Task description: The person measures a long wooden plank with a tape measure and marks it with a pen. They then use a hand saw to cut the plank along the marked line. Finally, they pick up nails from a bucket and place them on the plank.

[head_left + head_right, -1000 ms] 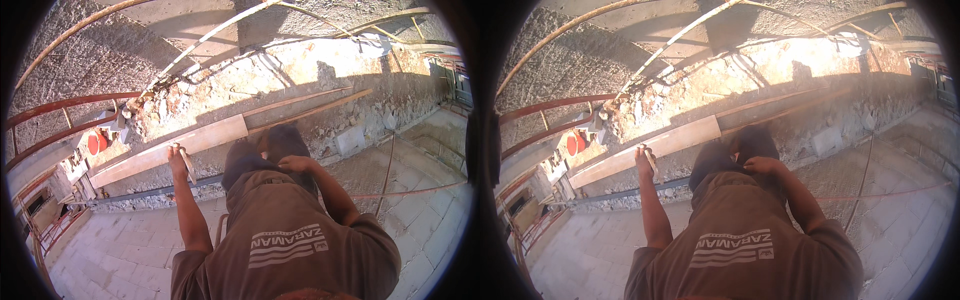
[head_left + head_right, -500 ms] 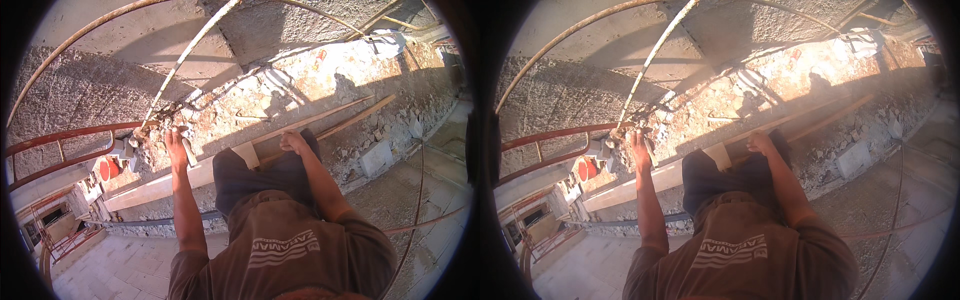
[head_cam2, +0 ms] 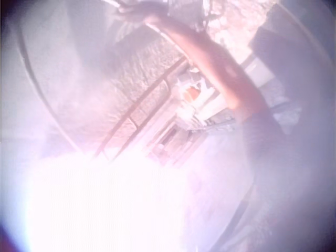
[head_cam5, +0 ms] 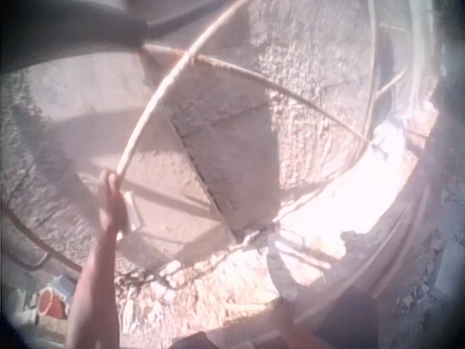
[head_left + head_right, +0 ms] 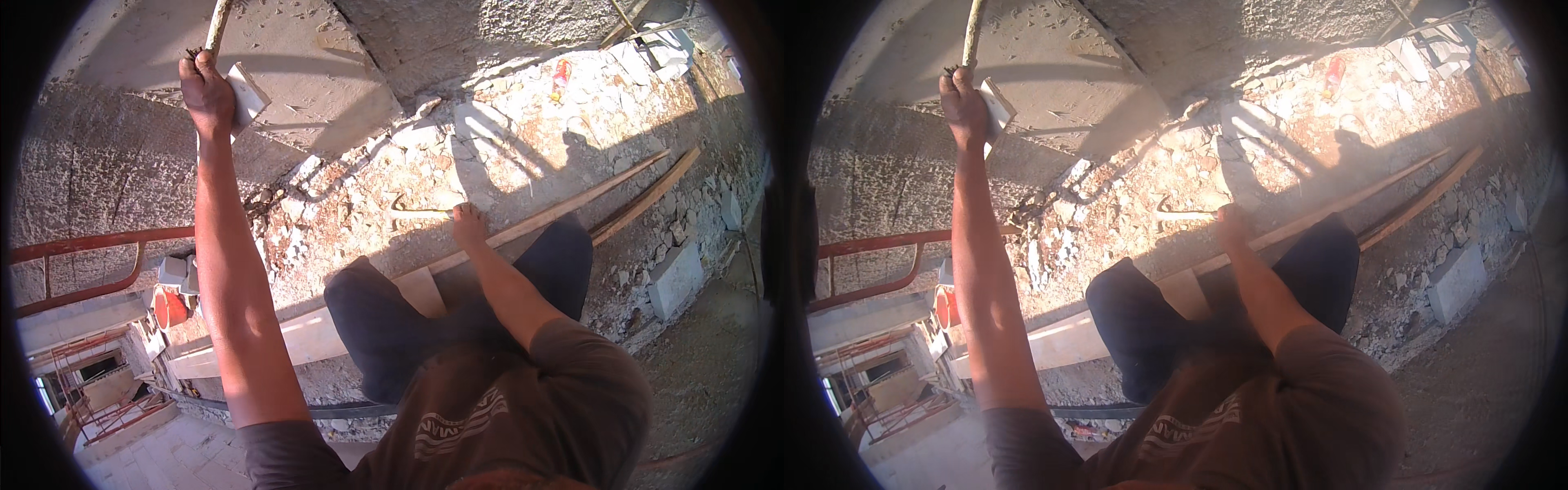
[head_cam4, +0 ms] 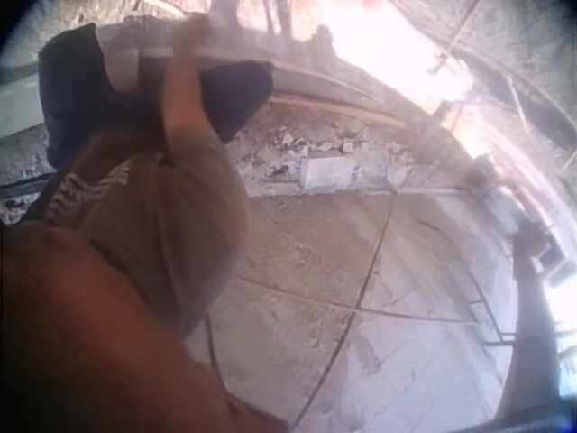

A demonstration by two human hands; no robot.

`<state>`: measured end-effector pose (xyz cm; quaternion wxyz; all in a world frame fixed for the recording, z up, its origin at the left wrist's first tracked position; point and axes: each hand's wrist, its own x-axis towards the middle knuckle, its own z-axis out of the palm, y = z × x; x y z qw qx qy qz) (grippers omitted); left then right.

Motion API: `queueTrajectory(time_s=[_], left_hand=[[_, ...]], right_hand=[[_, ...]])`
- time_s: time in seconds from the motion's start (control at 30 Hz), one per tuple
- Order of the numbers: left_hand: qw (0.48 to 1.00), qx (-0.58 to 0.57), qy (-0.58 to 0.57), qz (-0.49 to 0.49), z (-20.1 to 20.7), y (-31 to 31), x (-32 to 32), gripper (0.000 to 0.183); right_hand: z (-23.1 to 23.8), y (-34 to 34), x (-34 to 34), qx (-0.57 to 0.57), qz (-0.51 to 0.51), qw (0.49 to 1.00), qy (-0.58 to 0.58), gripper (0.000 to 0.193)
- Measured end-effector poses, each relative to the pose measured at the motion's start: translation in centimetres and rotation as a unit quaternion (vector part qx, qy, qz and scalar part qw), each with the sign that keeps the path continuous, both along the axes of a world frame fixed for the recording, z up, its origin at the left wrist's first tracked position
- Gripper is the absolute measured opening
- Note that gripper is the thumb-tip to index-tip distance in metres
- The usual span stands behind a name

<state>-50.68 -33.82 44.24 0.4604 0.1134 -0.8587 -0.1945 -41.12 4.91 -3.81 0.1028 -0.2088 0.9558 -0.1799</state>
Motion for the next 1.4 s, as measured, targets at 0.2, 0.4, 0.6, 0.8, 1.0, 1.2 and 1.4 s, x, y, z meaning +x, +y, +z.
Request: queueTrajectory(time_s=[0.2,0.4,0.6,0.8,1.0,1.2,1.4], left_hand=[[1.0,0.005,-0.021,-0.021,-0.7,-2.8,0.1,0.033],[0.98,0.183,-0.011,-0.084,-1.1,-3.7,-1.2,0.036],[0.99,0.118,-0.02,-0.078,-1.3,-3.9,-1.4,0.041],[0.994,0.105,0.006,-0.019,-1.6,-3.8,-2.3,0.045],[0.99,0.058,0.084,-0.101,-2.0,-3.4,-2.4,0.035],[0.962,0.164,0.088,-0.2,-2.1,-2.7,-1.9,0.04],[0.936,0.201,0.079,-0.277,-2.5,-3.8,-1.7,0.038]], right_hand=[[3.2,1.3,-1.4,0.03,0.091,0.989,-0.114,0.027],[6.0,4.3,0.3,-0.044,-0.139,0.977,-0.153,0.035],[5.1,12.5,-2.3,-0.152,-0.57,0.807,-0.032,0.049],[6.0,22.4,-4.2,-0.167,-0.81,0.556,0.08,0.055],[1.2,18.2,-2.9,-0.316,-0.684,0.657,-0.017,0.07],[-5.8,11.5,-2.2,-0.302,-0.629,0.695,-0.174,0.074],[-5.0,12.0,-4.9,-0.374,-0.698,0.542,-0.281,0.058]])
